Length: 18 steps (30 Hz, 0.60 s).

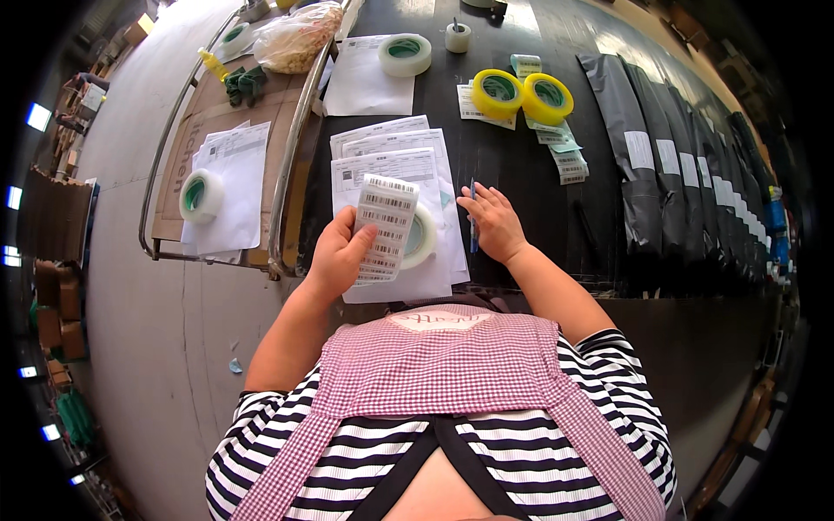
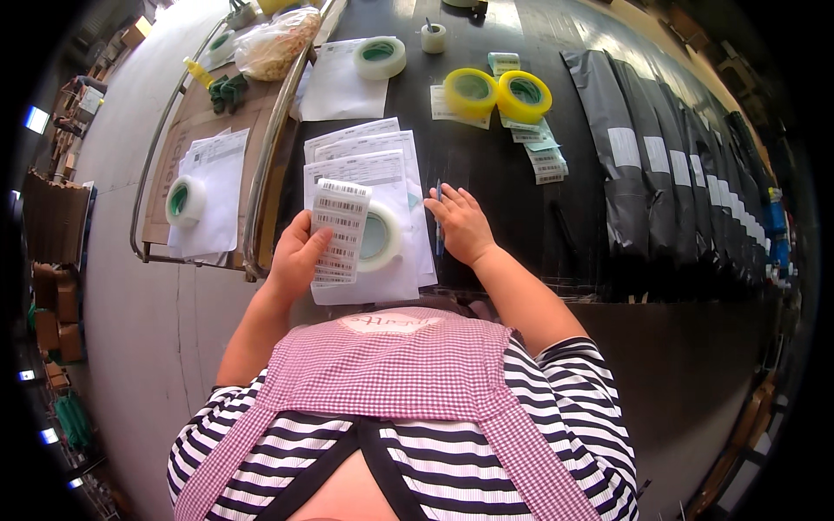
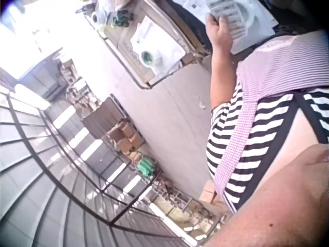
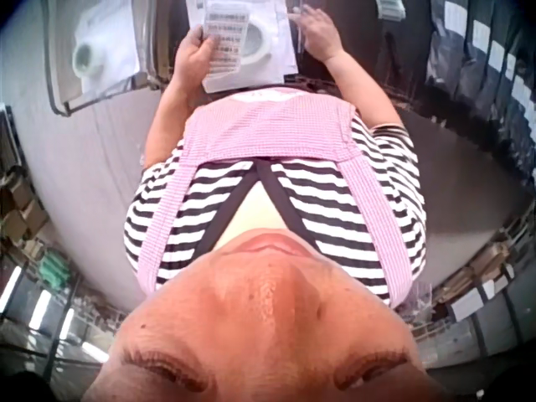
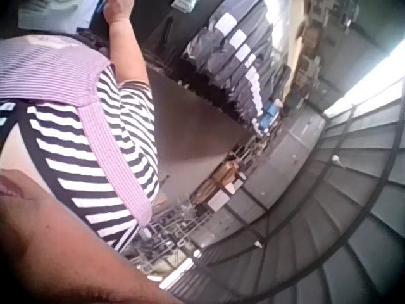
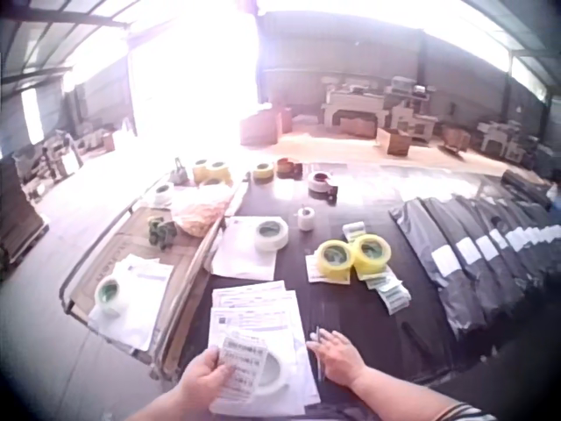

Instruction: The person places foam inserts into gray plastic sleeves by hand, folds the ends, and applies shipping labels to the finished packages one by one.

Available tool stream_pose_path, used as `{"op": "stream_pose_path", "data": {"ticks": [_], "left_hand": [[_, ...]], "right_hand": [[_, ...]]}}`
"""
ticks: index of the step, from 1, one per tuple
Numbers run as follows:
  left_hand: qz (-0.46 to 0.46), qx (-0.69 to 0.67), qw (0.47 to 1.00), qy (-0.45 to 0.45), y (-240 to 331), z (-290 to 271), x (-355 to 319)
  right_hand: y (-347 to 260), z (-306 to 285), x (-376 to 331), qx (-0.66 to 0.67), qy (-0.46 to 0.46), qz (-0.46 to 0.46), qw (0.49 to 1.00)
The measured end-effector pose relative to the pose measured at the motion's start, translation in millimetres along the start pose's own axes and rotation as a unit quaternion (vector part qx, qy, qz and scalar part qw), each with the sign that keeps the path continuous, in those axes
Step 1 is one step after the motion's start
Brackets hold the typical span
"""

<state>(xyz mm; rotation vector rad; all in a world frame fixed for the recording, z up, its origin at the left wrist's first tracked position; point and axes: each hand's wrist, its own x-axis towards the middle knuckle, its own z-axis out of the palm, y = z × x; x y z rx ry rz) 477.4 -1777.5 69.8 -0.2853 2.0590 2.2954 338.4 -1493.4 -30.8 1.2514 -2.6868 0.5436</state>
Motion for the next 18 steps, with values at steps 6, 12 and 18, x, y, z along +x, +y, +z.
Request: {"op": "stream_pose_path", "data": {"ticks": [6, 12, 18], "left_hand": [[0.04, -0.068, 0.996, 0.047, -6.8, 6.2, 10.7], [-0.018, -0.044, 0.996, 0.082, -21.2, 23.3, -2.1], [-0.032, -0.043, 0.99, 0.128, -31.3, 53.6, -44.8]], "right_hand": [[-4.9, -16.3, -9.8, 0.08, 0.075, 0.046, 0.993], [-17.9, -2.1, 36.2, 0.446, 0.077, 0.19, 0.871], [-14.1, 28.7, 60.1, 0.387, 0.102, 0.145, 0.905]]}}
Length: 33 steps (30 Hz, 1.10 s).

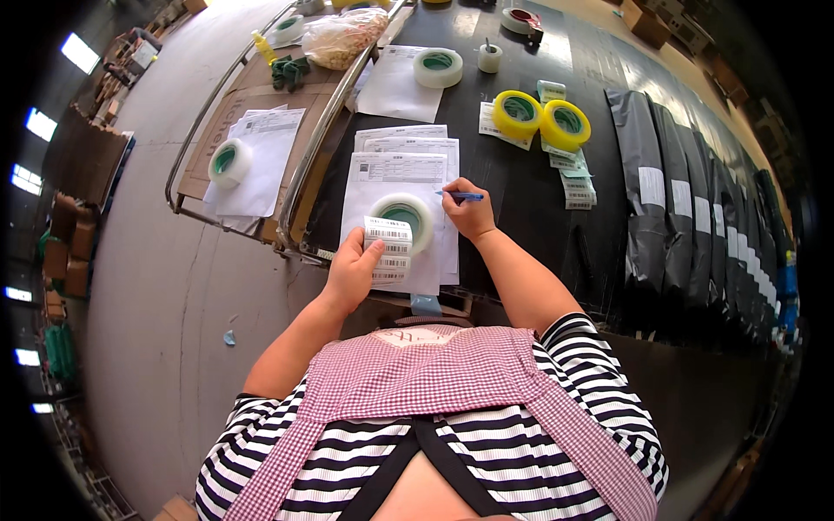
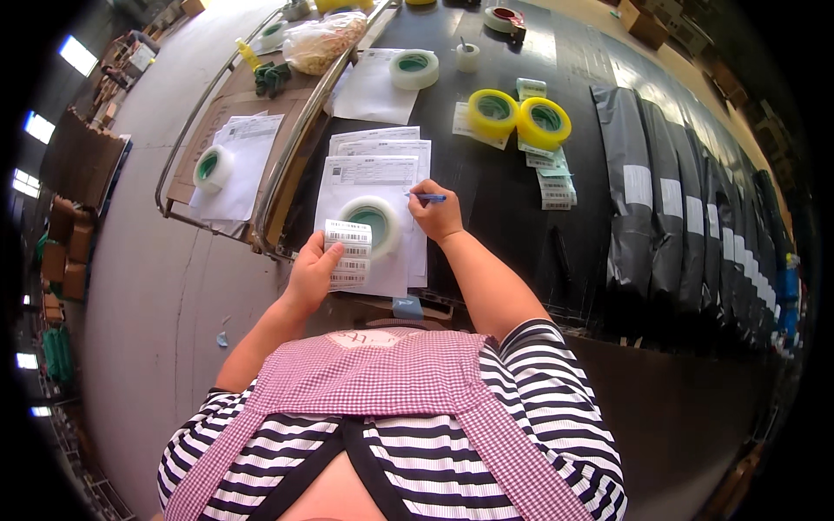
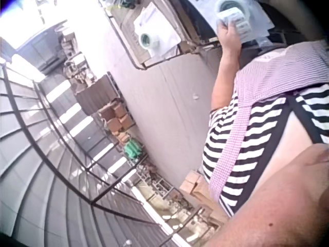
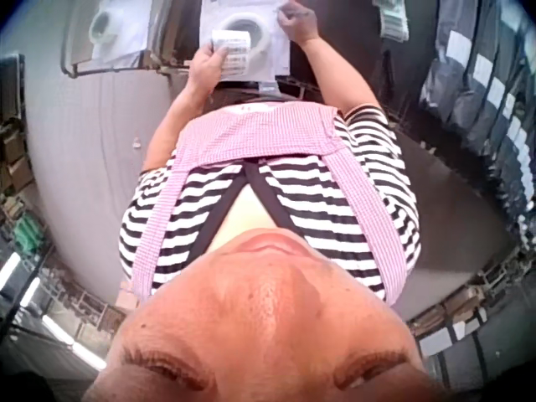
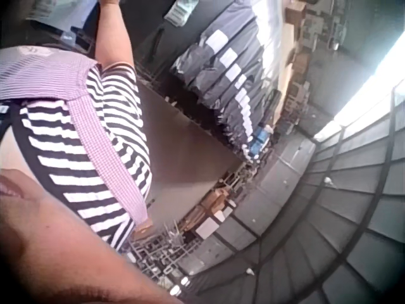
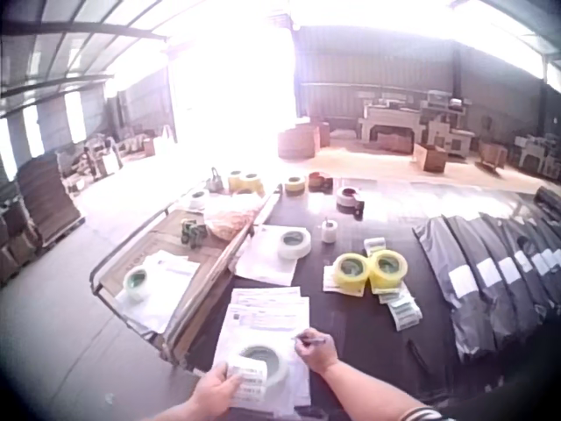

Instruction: The person places foam inserts into gray plastic sleeves by hand, folds the ends, and applies shipping labels to the finished packages one by one.

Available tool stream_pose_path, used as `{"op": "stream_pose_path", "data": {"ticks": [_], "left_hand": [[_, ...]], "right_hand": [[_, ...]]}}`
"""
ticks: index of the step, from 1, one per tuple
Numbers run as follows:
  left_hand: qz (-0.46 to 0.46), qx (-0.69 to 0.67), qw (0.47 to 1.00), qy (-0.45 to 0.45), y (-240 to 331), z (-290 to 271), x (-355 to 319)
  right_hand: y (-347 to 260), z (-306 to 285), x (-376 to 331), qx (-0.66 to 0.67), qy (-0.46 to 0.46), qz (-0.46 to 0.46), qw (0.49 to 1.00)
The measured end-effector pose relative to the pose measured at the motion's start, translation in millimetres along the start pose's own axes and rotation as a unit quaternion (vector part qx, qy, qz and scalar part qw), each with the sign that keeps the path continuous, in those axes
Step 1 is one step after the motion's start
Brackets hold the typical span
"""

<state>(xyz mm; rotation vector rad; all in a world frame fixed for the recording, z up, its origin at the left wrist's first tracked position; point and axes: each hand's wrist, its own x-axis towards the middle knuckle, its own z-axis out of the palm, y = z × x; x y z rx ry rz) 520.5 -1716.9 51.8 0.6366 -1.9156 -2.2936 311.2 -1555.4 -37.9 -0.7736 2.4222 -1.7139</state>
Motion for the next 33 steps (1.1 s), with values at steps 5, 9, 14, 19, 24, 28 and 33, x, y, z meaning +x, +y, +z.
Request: {"op": "stream_pose_path", "data": {"ticks": [5, 9, 14, 19, 24, 28, 33], "left_hand": [[0.012, -0.029, 0.998, 0.053, -9.2, 12.6, -35.5], [0.023, -0.023, 0.995, 0.094, -13.2, 25.0, -49.5], [0.043, -0.079, 0.988, 0.123, -10.6, 36.3, -55.0], [0.06, -0.067, 0.993, 0.075, -3.4, 35.4, -51.8], [0.049, -0.049, 0.998, 0.003, 27.2, 57.1, -23.0], [0.065, -0.003, 0.993, -0.103, 45.5, 71.7, 2.5], [0.069, -0.005, 0.97, -0.231, 50.8, 100.5, 29.9]], "right_hand": [[3.1, 6.2, 1.9, -0.027, 0.002, -0.041, 0.999], [12.6, 0.2, 3.3, -0.014, -0.024, -0.02, 0.999], [23.6, -22.3, 18.0, -0.014, 0.095, -0.124, 0.988], [9.8, -61.4, -10.8, -0.187, 0.014, -0.276, 0.943], [5.5, -72.6, -46.6, -0.354, -0.047, -0.272, 0.894], [-48.6, -91.7, -70.3, -0.057, 0.03, -0.144, 0.988], [-94.3, -129.0, -112.1, 0.171, 0.083, -0.066, 0.98]]}}
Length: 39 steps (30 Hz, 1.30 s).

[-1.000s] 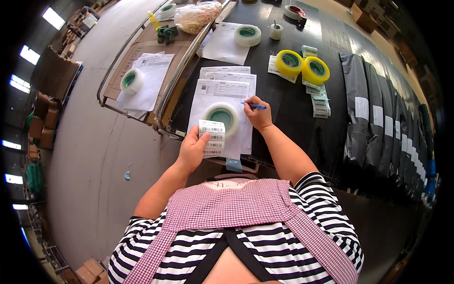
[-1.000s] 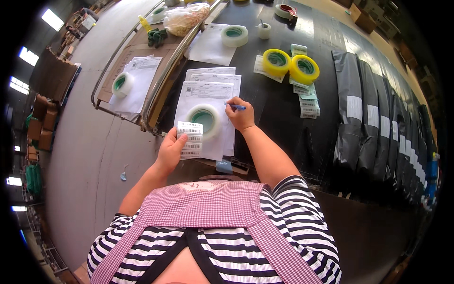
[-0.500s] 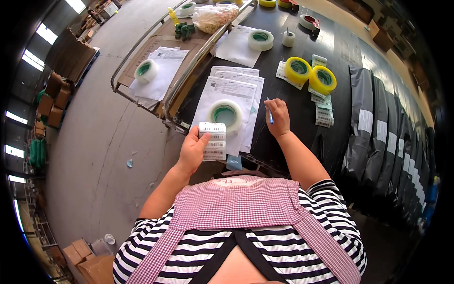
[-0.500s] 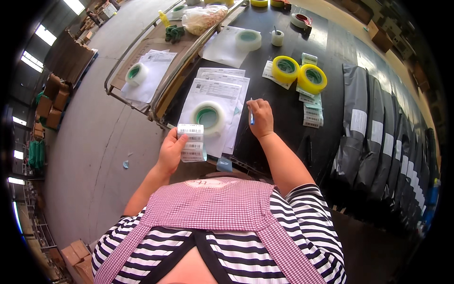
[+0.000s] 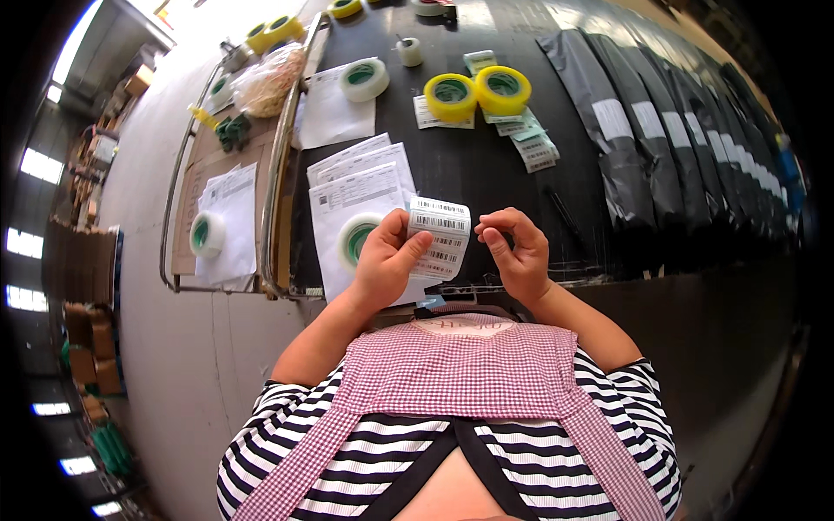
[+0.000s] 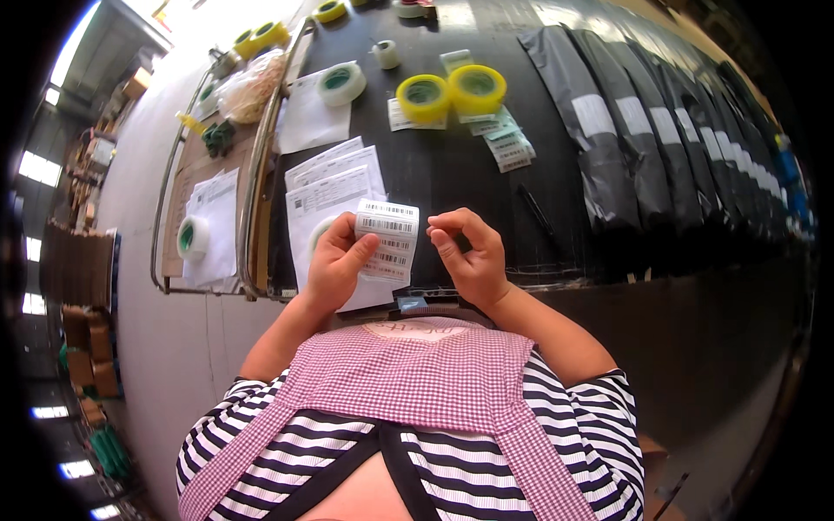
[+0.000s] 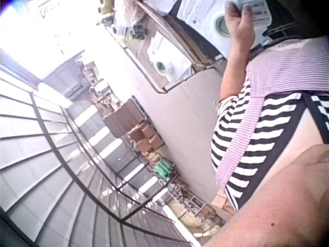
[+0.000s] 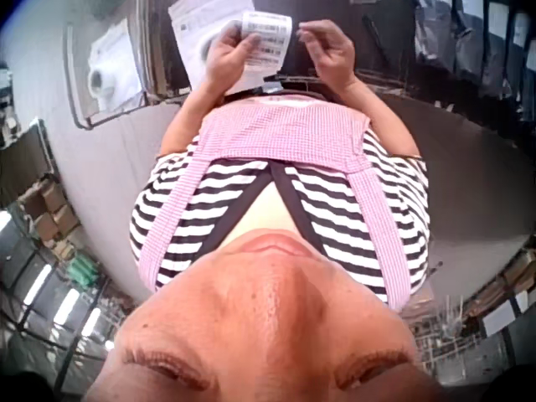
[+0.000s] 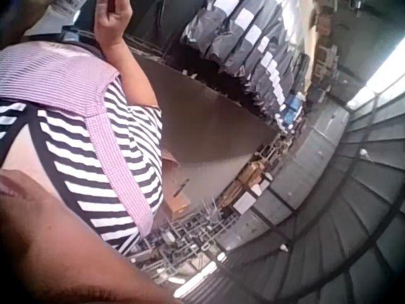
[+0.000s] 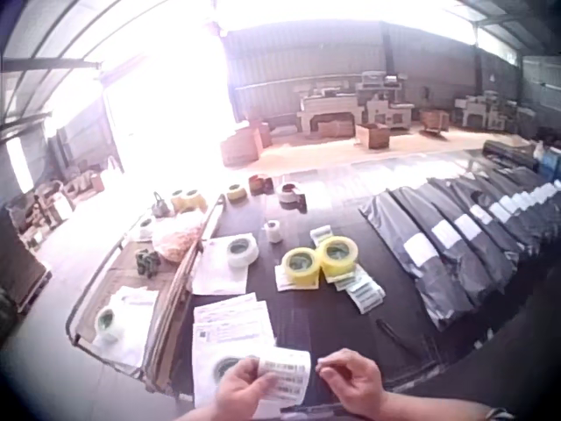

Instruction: The person places foam inserts into gray plastic sleeves by hand, folds the ends, and applies shipping labels to the finished packages one by one.

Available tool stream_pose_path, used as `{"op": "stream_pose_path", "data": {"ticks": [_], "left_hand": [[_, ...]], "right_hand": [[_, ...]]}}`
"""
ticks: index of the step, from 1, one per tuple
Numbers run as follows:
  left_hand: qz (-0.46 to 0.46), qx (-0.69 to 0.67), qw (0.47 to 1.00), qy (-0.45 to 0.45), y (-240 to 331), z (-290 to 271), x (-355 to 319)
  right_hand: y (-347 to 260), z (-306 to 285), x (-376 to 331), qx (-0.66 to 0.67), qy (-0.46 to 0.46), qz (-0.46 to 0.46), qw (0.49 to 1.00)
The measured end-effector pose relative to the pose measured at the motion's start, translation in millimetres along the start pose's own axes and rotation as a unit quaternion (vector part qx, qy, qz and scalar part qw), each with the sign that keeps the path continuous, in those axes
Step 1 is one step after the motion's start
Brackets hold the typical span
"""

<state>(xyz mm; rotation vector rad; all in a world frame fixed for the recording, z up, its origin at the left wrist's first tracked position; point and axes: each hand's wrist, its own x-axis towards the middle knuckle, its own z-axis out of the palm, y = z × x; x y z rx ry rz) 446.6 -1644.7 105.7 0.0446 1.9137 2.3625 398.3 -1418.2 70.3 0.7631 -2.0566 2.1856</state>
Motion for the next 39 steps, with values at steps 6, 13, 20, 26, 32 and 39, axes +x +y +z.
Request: {"op": "stream_pose_path", "data": {"ticks": [6, 13, 20, 26, 32, 39], "left_hand": [[0.009, -0.208, 0.975, -0.072, -10.7, 53.0, 41.9], [-0.005, -0.308, 0.944, 0.122, -2.4, 107.8, 92.8], [0.01, -0.256, 0.956, 0.14, -41.9, 151.6, 80.5], [0.352, 0.457, 0.813, -0.077, -16.9, 263.7, 61.2], [0.185, 0.386, 0.809, -0.403, -26.5, 370.5, 67.8], [0.147, 0.174, 0.893, -0.388, -43.9, 449.4, 76.4]], "right_hand": [[-25.1, -19.5, -35.7, 0.03, -0.042, 0.171, 0.984], [-41.4, -86.4, -94.6, 0.062, 0.035, 0.285, 0.956], [-81.0, -188.1, -131.6, 0.152, 0.122, 0.21, 0.958], [-128.2, -272.5, -147.1, -0.03, 0.019, 0.217, 0.976], [-162.9, -323.3, -167.4, 0.0, 0.007, 0.222, 0.975], [-138.3, -363.2, -201.2, -0.007, 0.221, 0.085, 0.971]]}}
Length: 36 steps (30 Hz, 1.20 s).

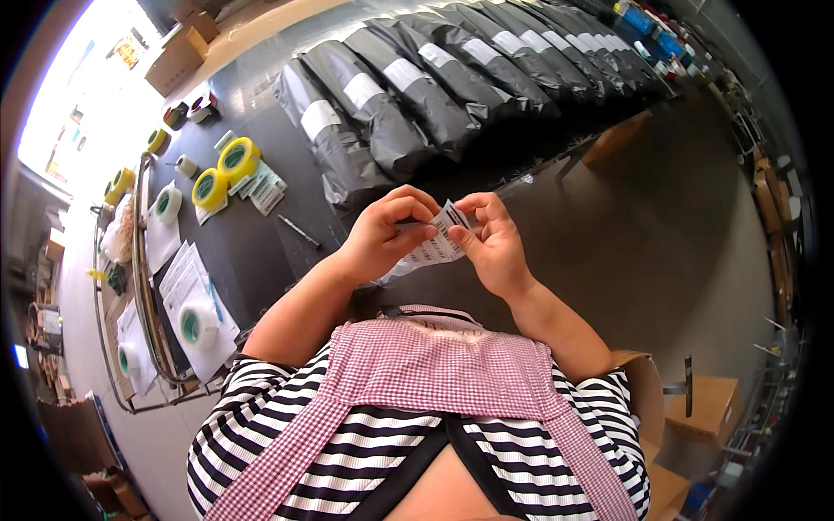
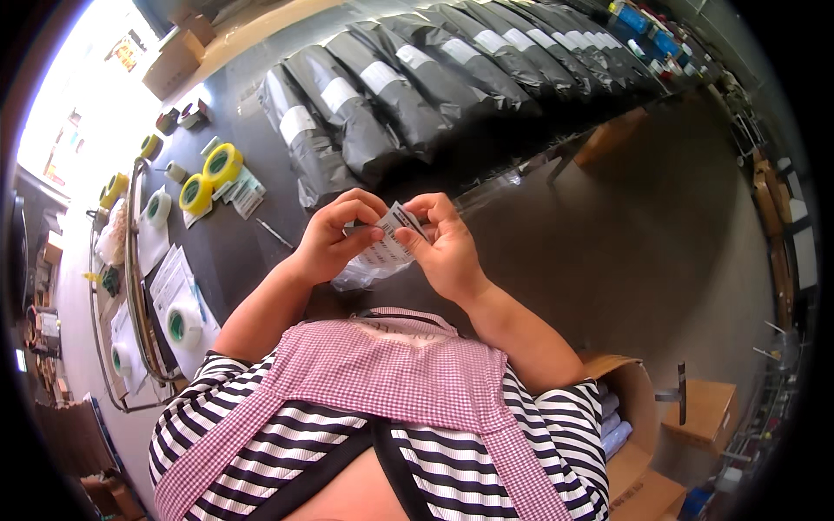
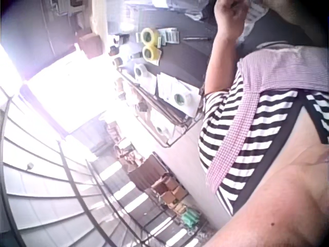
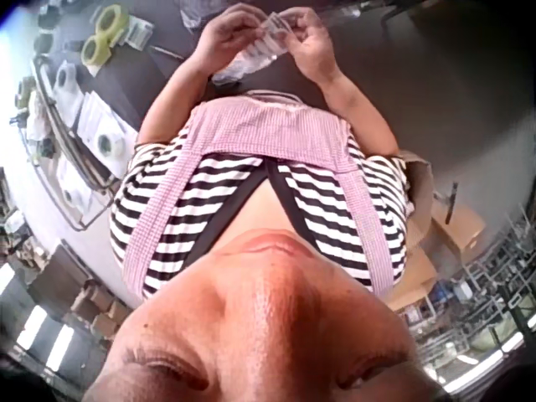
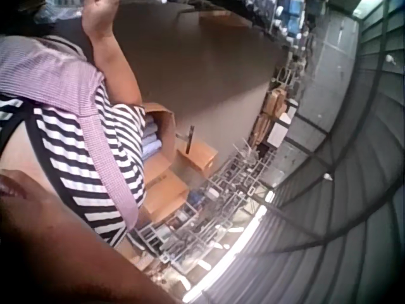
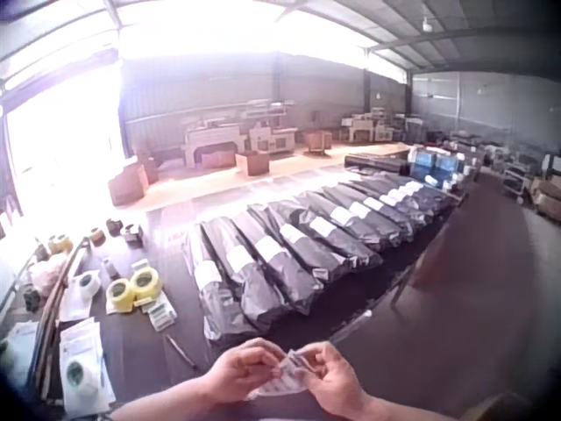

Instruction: The person places foam inserts into gray plastic sleeves by hand, folds the ends, and applies shipping labels to the finished packages one by one.

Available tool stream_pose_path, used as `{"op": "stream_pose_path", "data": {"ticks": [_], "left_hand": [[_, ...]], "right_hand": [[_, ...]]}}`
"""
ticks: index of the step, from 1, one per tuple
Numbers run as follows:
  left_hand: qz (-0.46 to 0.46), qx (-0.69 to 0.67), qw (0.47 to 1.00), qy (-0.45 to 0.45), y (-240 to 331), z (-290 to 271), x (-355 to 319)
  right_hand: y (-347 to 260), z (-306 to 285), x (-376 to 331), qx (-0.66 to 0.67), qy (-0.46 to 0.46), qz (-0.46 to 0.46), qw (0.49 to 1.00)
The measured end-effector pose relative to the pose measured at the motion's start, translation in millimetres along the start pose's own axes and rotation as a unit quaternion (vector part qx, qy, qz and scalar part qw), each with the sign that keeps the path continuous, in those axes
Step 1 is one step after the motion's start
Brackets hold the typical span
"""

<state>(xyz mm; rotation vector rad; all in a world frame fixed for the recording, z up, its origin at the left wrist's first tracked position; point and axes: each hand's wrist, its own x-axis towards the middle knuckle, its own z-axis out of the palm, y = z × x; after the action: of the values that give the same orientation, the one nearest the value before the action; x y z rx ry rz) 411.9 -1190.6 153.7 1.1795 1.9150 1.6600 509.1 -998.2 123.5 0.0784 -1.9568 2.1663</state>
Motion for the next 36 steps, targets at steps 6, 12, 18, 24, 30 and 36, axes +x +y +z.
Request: {"op": "stream_pose_path", "data": {"ticks": [6, 12, 18, 24, 30, 36], "left_hand": [[0.102, -0.032, 0.993, 0.041, -23.6, 18.0, 34.2], [-0.004, -0.127, 0.991, 0.044, -32.2, 4.9, 55.1], [-0.015, 0.033, 0.999, 0.036, -18.2, -39.3, 76.3], [0.001, 0.087, 0.994, 0.06, -32.2, -78.4, 79.4], [-0.041, 0.112, 0.987, 0.111, -36.3, -97.1, 70.9], [-0.087, 0.099, 0.964, 0.231, -47.7, -103.6, 65.9]], "right_hand": [[-18.3, -18.8, 5.1, -0.195, 0.025, -0.11, 0.974], [-29.1, -29.1, 36.2, -0.282, -0.017, -0.074, 0.956], [-33.2, -14.4, 87.3, -0.323, -0.019, -0.053, 0.945], [-23.6, 13.0, 128.6, -0.228, -0.051, -0.001, 0.972], [-8.3, 19.7, 167.0, -0.17, -0.109, 0.052, 0.978], [5.6, 28.0, 209.1, -0.205, -0.2, 0.07, 0.956]]}}
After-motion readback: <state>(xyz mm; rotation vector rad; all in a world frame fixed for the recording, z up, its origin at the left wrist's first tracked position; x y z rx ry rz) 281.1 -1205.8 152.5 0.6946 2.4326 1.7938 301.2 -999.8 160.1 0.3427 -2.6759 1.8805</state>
